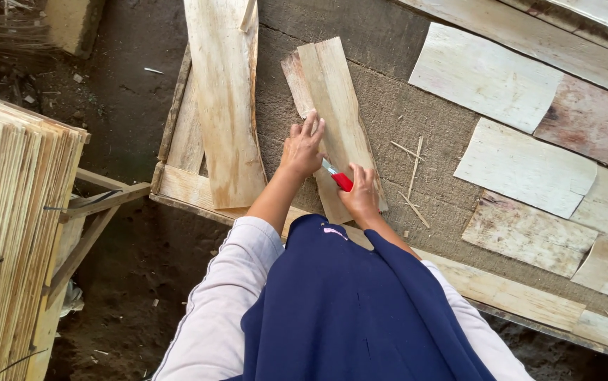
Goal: The person uses a red utility knife to cut thin wooden planks on a workbench. They repeatedly position, slice, and separate the planks into smaller pieces, handling each piece individually and placing the cut sections aside.
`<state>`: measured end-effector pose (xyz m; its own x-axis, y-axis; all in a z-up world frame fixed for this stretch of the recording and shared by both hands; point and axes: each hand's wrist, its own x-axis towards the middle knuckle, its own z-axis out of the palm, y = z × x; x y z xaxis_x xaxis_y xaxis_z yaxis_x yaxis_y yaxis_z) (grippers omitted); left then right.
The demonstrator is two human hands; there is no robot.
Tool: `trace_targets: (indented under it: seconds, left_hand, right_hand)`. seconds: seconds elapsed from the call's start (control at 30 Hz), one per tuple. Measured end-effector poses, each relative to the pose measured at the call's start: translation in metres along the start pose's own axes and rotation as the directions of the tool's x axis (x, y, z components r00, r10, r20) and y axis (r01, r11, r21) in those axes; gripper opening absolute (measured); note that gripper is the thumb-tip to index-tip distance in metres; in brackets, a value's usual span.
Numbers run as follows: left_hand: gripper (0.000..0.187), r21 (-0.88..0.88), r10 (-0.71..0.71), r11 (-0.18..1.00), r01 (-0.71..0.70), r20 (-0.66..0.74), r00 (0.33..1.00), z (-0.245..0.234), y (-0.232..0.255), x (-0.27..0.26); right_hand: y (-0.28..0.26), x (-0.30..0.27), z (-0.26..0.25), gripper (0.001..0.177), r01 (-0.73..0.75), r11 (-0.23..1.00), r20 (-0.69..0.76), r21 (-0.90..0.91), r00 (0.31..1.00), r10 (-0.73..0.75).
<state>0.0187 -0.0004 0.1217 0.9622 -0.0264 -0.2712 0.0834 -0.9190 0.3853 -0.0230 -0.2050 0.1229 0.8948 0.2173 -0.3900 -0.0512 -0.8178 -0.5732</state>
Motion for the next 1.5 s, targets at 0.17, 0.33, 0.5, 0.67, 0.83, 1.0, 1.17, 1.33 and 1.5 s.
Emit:
trace_targets:
  seconds: [0.17, 0.33, 0.5, 0.67, 0.83, 1.0, 1.17, 1.33, 1.5]
  left_hand:
    - [0.09, 0.014, 0.051, 0.999, -0.051, -0.052, 0.997, 0.013, -0.013, 0.003]
    - [0.094, 0.01, 0.062, 0.998, -0.062, -0.054, 0.997, 0.013, -0.016, 0.004]
    - [0.094, 0.011, 0.064, 0.998, -0.063, -0.057, 0.996, 0.024, -0.023, 0.012]
    - [0.095, 0.015, 0.038, 0.999, -0.038, -0.036, 0.999, 0.016, -0.017, 0.014]
    - [0.104, 0.027, 0.003, 1.0, -0.003, -0.011, 1.0, 0.008, -0.008, 0.015]
    - [0.117, 0.058, -0.021, 0.998, 0.022, -0.017, 1.0, 0.005, -0.003, 0.016]
    - [0.117, 0.066, -0.038, 0.997, 0.038, -0.001, 0.999, 0.005, -0.002, 0.017]
    - [0.116, 0.056, -0.04, 0.998, 0.041, -0.008, 0.999, 0.003, -0.002, 0.018]
    - [0.116, 0.066, -0.046, 0.997, 0.047, -0.007, 0.999, 0.008, -0.003, 0.019]
  right_hand:
    - [-0.004, 0.002, -0.002, 0.072, 0.004, 1.0, -0.005, -0.009, 1.0, -0.004]
    - [0.0, -0.007, -0.002, 0.073, 0.007, 0.999, -0.028, 0.033, 1.0, -0.006]
    - [0.001, 0.003, 0.008, 0.071, 0.034, 0.999, -0.02, 0.004, 0.999, -0.034]
    - [0.004, -0.001, 0.006, 0.071, -0.011, 1.0, -0.044, 0.029, 0.999, 0.012]
    - [0.012, -0.003, 0.007, 0.07, 0.023, 0.999, -0.058, 0.03, 0.998, -0.021]
    - [0.028, 0.0, 0.011, 0.076, 0.034, 0.999, -0.039, -0.016, 0.999, -0.035]
    - [0.035, -0.002, 0.008, 0.08, 0.05, 0.998, -0.004, -0.028, 0.999, -0.05]
    - [0.039, -0.001, 0.005, 0.087, 0.062, 0.996, 0.061, -0.065, 0.996, -0.058]
    - [0.036, -0.002, -0.004, 0.094, 0.084, 0.99, 0.19, -0.117, 0.98, -0.061]
